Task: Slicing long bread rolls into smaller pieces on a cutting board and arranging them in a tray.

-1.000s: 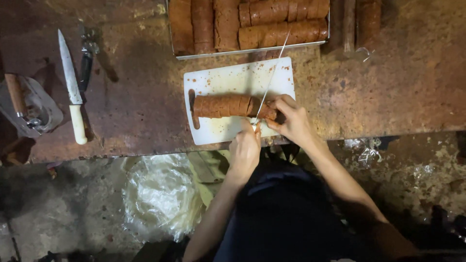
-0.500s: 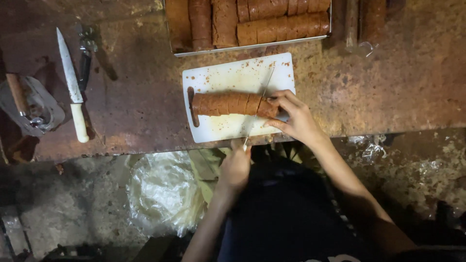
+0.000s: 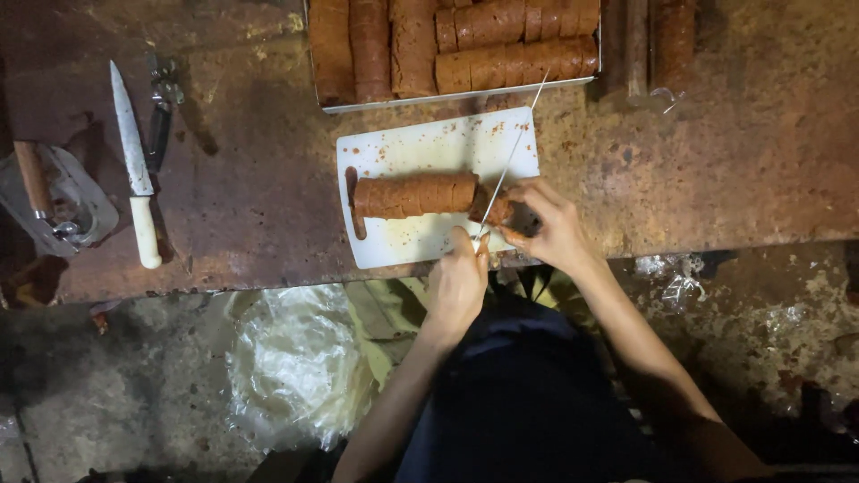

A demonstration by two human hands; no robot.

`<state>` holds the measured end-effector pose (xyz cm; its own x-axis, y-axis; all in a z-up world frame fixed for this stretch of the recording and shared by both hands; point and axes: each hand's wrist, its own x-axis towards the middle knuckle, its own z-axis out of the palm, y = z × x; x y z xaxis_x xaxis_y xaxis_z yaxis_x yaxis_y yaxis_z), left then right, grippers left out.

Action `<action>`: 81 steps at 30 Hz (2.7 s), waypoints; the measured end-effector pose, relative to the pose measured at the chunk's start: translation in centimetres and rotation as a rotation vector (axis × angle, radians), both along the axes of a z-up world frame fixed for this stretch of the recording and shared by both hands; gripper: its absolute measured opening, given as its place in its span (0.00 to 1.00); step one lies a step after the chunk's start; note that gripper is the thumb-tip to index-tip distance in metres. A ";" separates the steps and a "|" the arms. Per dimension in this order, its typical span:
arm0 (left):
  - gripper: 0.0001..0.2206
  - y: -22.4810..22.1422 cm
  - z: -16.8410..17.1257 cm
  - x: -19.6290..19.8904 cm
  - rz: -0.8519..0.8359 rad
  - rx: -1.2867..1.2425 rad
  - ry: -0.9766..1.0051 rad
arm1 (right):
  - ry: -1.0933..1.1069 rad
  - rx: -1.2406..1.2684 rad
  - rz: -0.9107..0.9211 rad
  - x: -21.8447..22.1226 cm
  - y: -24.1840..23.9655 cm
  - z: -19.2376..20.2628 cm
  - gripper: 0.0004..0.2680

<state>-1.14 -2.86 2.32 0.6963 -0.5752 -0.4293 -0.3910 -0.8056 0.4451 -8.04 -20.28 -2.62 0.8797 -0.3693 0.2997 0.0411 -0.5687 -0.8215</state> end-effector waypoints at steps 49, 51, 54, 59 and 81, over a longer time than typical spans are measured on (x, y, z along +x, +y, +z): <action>0.36 3.3 3.2 13.2 0.007 -0.077 -0.112 | 0.772 -0.287 -0.025 8.1 3.7 7.8 0.25; 0.30 2.4 2.2 13.9 0.058 -0.026 -0.253 | 0.731 -0.204 -0.067 9.0 2.8 6.7 0.25; 0.27 -0.6 5.9 16.9 0.178 -0.292 -0.399 | 0.664 -0.189 -0.162 12.3 -0.3 5.6 0.16; 0.37 -8.9 8.7 27.4 0.600 -0.974 0.008 | 0.135 -0.284 -0.123 26.4 -6.9 11.4 0.19; 0.25 -8.8 -2.1 34.0 0.460 -0.752 -0.559 | 0.800 0.077 -0.757 10.1 -19.7 7.1 0.30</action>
